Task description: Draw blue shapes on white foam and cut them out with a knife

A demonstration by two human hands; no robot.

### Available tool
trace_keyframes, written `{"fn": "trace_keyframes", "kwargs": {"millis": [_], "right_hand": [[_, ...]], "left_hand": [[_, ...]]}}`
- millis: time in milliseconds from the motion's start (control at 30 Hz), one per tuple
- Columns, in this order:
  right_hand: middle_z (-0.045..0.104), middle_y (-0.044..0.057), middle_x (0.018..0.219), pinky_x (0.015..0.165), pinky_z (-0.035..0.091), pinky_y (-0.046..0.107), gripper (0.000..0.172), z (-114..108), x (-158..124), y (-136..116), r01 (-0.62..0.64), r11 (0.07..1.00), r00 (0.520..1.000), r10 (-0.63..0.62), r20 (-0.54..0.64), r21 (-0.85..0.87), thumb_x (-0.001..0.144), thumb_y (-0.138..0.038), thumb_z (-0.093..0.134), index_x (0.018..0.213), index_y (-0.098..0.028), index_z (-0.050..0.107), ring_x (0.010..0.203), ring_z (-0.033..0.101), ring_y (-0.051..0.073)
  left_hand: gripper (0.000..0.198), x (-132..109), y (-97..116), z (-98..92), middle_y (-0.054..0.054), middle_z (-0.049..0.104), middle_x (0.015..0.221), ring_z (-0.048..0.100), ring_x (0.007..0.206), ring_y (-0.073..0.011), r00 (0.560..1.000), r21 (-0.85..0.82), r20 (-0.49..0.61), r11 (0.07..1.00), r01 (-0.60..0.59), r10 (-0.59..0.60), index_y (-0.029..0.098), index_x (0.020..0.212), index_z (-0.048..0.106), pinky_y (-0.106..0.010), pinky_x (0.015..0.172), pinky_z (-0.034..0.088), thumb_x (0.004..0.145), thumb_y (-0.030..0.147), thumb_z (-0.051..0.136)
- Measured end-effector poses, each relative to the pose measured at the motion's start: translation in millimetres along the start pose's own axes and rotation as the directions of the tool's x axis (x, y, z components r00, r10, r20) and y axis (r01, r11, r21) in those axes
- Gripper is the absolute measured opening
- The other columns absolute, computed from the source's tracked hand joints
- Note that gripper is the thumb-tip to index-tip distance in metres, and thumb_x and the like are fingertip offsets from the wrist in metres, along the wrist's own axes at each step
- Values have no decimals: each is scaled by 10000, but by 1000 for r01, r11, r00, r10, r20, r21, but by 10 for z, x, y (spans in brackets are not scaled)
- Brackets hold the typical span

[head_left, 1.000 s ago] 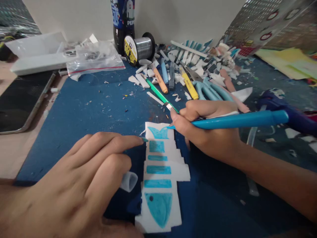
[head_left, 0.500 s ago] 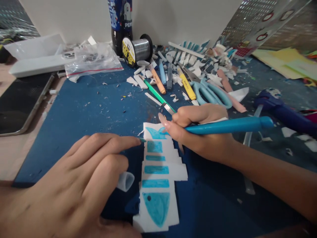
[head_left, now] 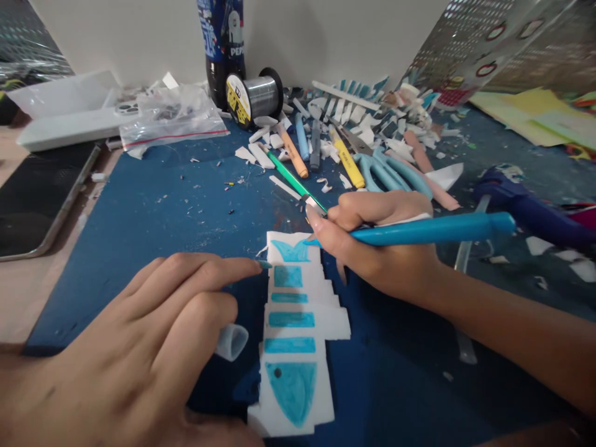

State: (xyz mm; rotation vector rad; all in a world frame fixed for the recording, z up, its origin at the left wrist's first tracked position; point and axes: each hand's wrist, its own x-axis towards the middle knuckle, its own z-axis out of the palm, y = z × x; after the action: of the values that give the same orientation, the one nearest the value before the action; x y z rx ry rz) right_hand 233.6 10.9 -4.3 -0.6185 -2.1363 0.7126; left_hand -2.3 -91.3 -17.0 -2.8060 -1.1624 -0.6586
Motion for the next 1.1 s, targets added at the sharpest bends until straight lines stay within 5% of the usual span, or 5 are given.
{"fn": "trace_keyframes", "kwargs": {"millis": [167, 400, 667, 800, 1100], "right_hand": [[316, -61, 508, 405, 282, 251, 467, -13, 7, -1, 8, 999, 994, -12, 111, 39, 842, -34, 585, 552, -204, 261, 426, 312, 67], [288, -59, 450, 406, 286, 272, 492, -43, -1, -9, -94, 993, 993, 89, -74, -68, 814, 5, 550, 535, -218, 212, 410, 357, 81], [223, -62, 502, 424, 249, 277, 483, -27, 7, 18, -67, 996, 997, 66, -31, -53, 822, -15, 545, 557, -214, 193, 429, 227, 73], [270, -56, 513, 446, 341, 258, 483, -19, 1, -5, -66, 997, 996, 64, 63, 31, 855, -58, 559, 556, -211, 212, 438, 305, 76], [276, -53, 496, 446, 328, 286, 469, -26, 7, -14, -68, 996, 997, 65, 51, 54, 831, -27, 559, 546, -206, 233, 419, 302, 84]], "left_hand": [[578, -11, -1, 7, -86, 590, 1252, 520, 1035, -276, 1000, 11, -9, 1000, -6, 6, 231, 967, 463, -437, 756, 438, 719, 720, 646], [545, -6, 14, -21, -73, 583, 1245, 531, 1026, -259, 1000, 25, -24, 1000, -13, 14, 229, 956, 472, -433, 738, 460, 738, 696, 648], [575, -33, 15, -6, -94, 612, 1261, 539, 1011, -301, 1000, -7, 5, 1000, 12, -12, 239, 976, 460, -451, 718, 440, 700, 701, 662], [579, -25, 1, -20, -93, 613, 1255, 547, 994, -303, 1000, -30, 5, 999, 12, -11, 237, 985, 447, -453, 711, 436, 694, 682, 676], [593, 2, 24, 1, -135, 617, 1212, 539, 1032, -305, 999, -47, 24, 999, 23, -22, 218, 986, 420, -446, 745, 479, 745, 714, 637]]}}
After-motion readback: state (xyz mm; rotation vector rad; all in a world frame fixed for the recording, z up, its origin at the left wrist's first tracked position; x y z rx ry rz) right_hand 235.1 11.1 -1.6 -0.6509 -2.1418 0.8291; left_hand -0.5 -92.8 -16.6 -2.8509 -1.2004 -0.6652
